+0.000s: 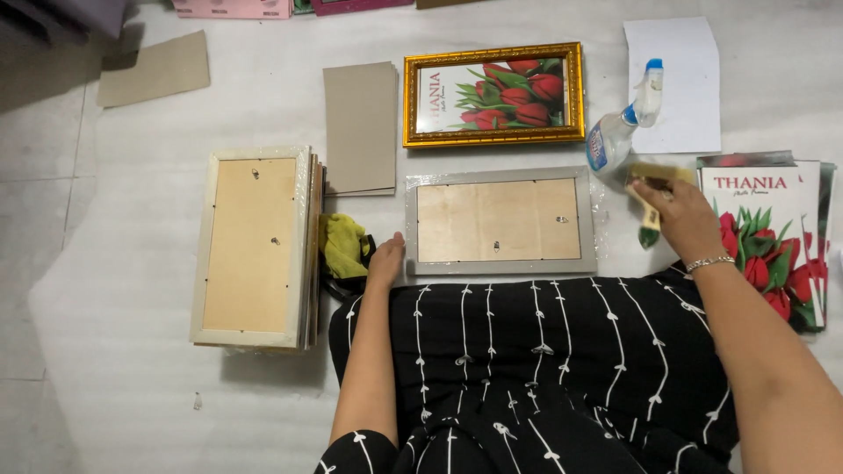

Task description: Cleaning picture frames by dusting with a brush and wiping with a cloth

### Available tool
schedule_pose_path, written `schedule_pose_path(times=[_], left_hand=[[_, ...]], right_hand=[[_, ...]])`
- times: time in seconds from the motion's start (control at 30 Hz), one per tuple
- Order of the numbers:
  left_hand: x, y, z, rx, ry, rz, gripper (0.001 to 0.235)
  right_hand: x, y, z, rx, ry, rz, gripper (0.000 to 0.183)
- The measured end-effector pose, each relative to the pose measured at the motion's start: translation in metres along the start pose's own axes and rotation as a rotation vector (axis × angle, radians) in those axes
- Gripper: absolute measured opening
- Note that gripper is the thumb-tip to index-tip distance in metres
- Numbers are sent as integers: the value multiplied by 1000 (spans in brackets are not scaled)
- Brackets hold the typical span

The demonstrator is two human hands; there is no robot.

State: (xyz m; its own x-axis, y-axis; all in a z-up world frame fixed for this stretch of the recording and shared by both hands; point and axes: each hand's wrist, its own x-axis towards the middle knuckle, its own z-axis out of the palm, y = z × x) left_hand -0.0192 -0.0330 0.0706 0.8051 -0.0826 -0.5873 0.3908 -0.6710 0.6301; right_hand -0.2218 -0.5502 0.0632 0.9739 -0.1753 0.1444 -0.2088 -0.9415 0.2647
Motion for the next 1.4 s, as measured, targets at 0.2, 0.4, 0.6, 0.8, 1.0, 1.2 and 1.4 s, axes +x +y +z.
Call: schedule_pose_path(times=[0.2, 0.4, 0.6, 0.8, 1.0, 1.2, 1.4], left_hand=[[4, 6, 20, 157, 10, -12, 44], [11, -9, 68, 120, 291, 232, 58], [7, 0, 62, 55, 249, 249, 68], [16, -11, 59, -23, 164, 195, 74], [52, -34, 63, -261, 168, 119, 75], [71, -50, 66, -495, 231, 72, 64], [37, -20, 49, -527, 166, 166, 56]], right_hand=[[-19, 5, 42, 144, -294, 74, 54], [18, -31, 6, 453, -453, 382, 41], [18, -78, 96, 832, -359, 339, 55], [25, -133, 61, 953, -383, 767, 79], [13, -137, 79, 1064, -294, 889, 66], [13, -136, 34, 1300, -180, 1106, 62], [2, -108, 94, 1156, -218, 1033, 40]])
